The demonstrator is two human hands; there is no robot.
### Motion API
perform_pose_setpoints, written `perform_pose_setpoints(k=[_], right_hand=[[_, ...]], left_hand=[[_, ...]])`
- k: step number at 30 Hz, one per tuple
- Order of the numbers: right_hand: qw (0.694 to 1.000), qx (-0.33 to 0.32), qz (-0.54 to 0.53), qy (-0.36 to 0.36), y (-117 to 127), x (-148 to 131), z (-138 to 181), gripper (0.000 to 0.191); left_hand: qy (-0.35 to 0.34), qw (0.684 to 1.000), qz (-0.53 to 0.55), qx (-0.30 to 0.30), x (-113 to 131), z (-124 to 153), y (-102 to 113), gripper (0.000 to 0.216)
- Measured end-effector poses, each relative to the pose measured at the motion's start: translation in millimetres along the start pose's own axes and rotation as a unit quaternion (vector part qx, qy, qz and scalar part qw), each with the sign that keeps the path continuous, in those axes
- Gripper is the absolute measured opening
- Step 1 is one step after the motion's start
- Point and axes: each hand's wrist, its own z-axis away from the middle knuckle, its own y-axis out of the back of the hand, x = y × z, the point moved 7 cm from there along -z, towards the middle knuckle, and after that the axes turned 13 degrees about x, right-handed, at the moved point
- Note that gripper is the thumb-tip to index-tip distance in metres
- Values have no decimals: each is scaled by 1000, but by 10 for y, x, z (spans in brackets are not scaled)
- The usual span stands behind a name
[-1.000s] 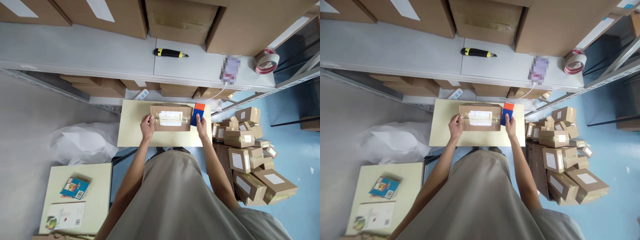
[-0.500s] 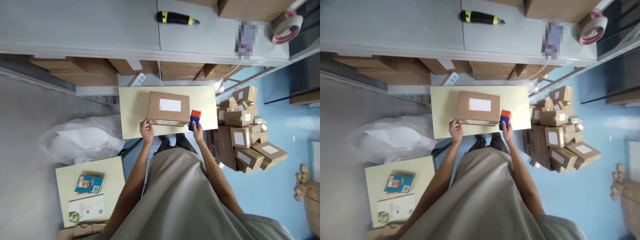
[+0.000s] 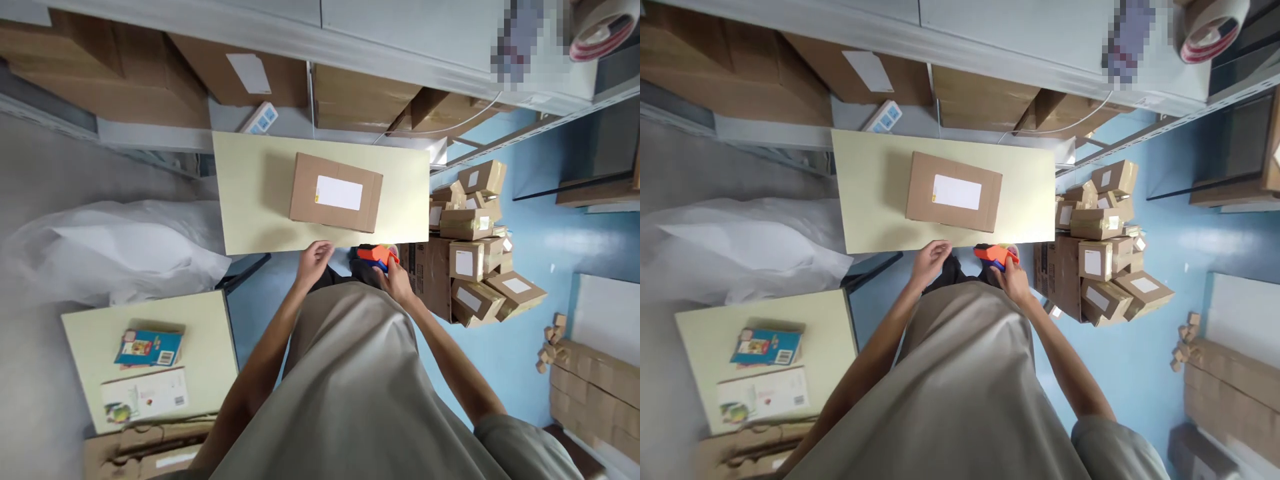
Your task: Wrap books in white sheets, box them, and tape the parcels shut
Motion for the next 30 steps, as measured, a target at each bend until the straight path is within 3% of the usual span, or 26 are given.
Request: perform_pose_setpoints(k=[3,7,11,15,20,24,30], right_hand=[[993,-27,5,113,18,-84,-48,52],[975,-39,-25,219,193,-110,-156,48],[951,-70,-49,298,454,23,-241,48],[935,-119,-60,329,687,290,-321,54],[921,-167,-84,342,900,652,-435,60],[912,-189,-84,355,988,880,-526,59],[910,-238,-29,340,1108,1152,-609,57]], left_hand=[[-49,997,21,-49,381,285,-152,38],[-66,995,35,-63,767,494,-212,38],[-59,996,47,-50,1017,632,-368,38],[-61,998,16,-12,1165,729,-700,32],[-46,999,-22,15,1178,836,-1168,32],[-51,996,-13,68,1103,917,-1413,33],[-36,986,25,162,757,1047,-1720,38]])
